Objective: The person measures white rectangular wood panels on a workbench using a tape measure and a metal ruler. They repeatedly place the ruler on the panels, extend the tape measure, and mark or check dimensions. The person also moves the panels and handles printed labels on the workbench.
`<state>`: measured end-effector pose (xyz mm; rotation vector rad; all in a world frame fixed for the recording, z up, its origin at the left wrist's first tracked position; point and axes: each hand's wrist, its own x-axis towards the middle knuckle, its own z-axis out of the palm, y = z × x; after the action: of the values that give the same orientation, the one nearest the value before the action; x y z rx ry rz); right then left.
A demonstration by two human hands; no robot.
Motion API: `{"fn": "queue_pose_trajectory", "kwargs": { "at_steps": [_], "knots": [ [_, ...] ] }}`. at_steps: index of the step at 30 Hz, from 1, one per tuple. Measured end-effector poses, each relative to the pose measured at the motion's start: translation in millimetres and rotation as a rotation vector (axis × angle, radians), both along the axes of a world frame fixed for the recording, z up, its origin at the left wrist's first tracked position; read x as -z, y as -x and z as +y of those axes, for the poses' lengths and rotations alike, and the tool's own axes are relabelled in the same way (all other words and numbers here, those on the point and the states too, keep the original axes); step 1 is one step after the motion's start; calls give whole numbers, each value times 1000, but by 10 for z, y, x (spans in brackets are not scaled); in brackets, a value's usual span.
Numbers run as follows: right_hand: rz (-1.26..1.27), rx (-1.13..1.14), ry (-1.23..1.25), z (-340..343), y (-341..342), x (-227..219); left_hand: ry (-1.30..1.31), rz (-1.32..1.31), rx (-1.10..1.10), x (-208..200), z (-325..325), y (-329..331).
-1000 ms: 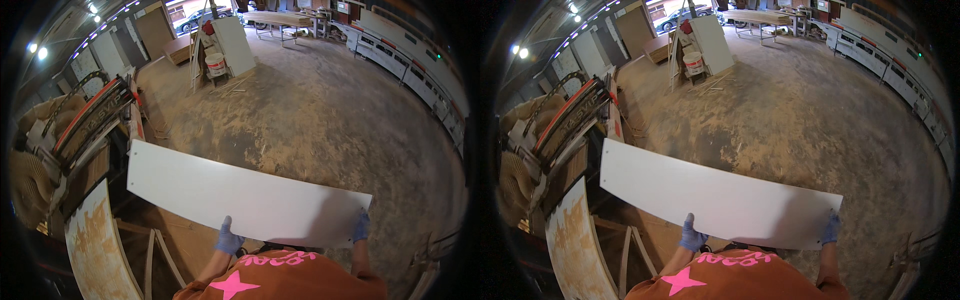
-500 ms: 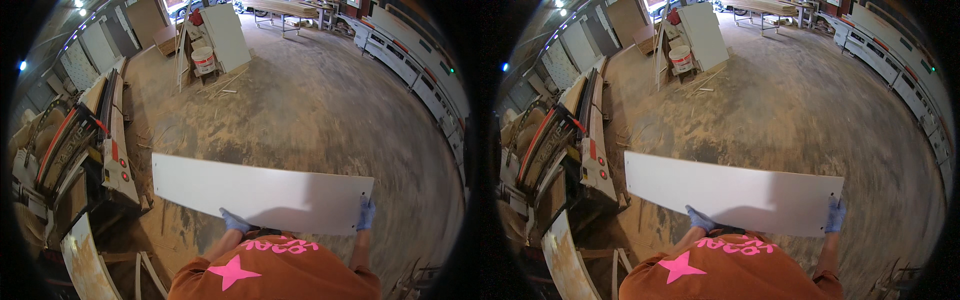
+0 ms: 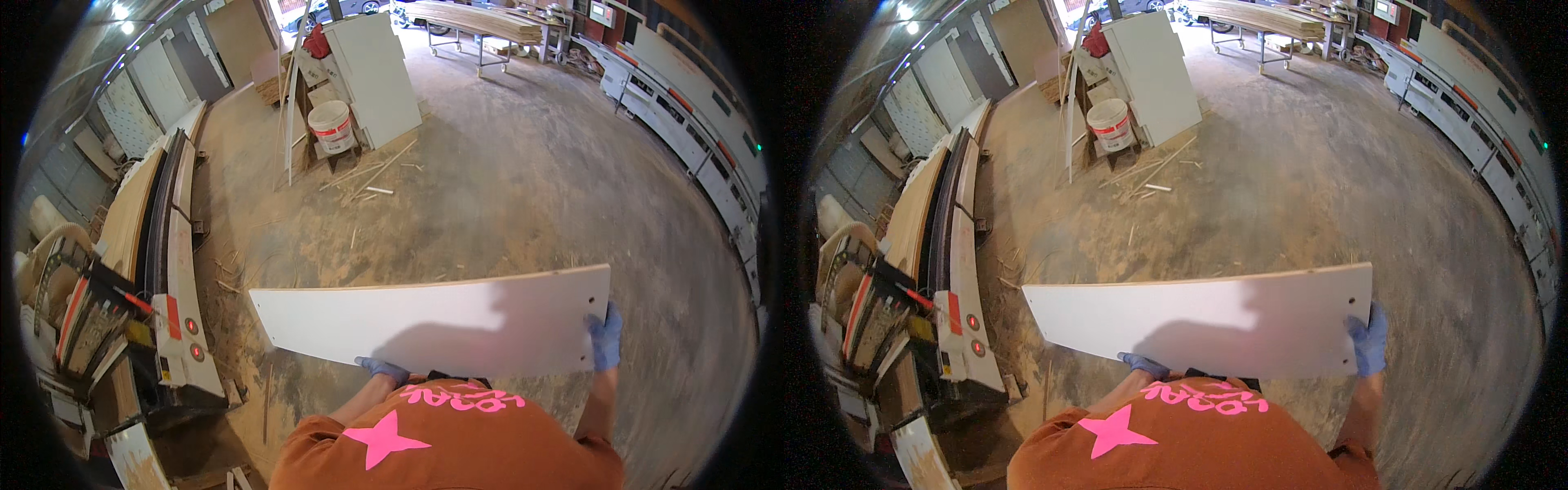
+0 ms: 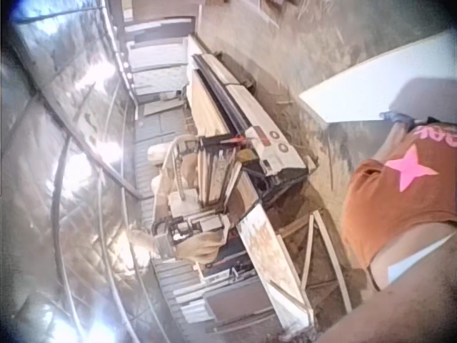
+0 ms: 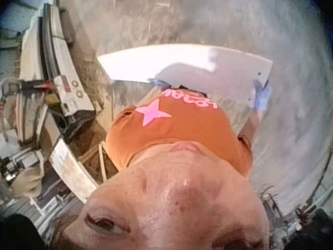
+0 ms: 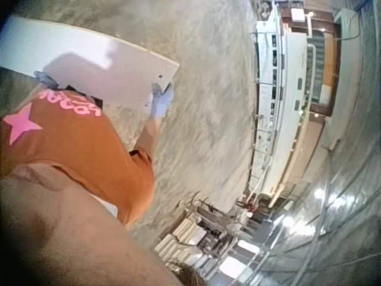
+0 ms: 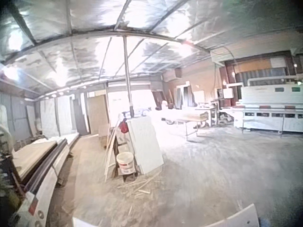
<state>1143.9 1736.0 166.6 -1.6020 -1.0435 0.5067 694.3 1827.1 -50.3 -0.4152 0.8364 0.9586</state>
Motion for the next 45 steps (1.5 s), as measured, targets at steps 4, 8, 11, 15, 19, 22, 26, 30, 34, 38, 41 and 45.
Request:
{"fn": "queue_pose_trajectory", "kwargs": {
  "at_steps": [4, 8, 11, 15, 19, 22, 26, 30, 34, 38, 41, 45],
  "knots": [
    [289, -114, 100, 748, -157, -271, 9, -51, 42, -59, 1203, -395],
    [330, -174, 197, 1727, -692, -12, 7, -93, 55, 136, 2410, -944],
    [283, -137, 245, 2701, -1144, -67, -2, -111, 31, 298, 3326, -1423],
    [158, -335, 309, 4298, -2016, -388, -14, -124, -17, 245, 4485, -2056],
    [147, -443, 373, 5806, -2160, -822, -8, -138, -70, 229, 5455, -2478],
    [161, -494, 375, 6870, -2217, -942, 3, -178, -89, 316, 6242, -2785],
    [159, -616, 373, 8343, -2192, -1175, -27, -236, -101, 535, 7571, -3016],
    [91, -650, 361, 9601, -2133, -1375, -93, -385, -103, 689, 9008, -3349],
    [-16, -659, 401, 10755, -2212, -1532, 190, -343, -8, -21, 10297, -3855],
    [-94, -659, 338, 11926, -2262, -1498, 277, -346, 68, -52, 11615, -4522],
    [-437, -694, 296, 12971, -2374, -1472, 122, -404, 33, 313, 12600, -5025],
    [-985, -817, -82, 14500, -2497, -1187, 27, -366, -102, 311, 13826, -5641]
  ]
}}
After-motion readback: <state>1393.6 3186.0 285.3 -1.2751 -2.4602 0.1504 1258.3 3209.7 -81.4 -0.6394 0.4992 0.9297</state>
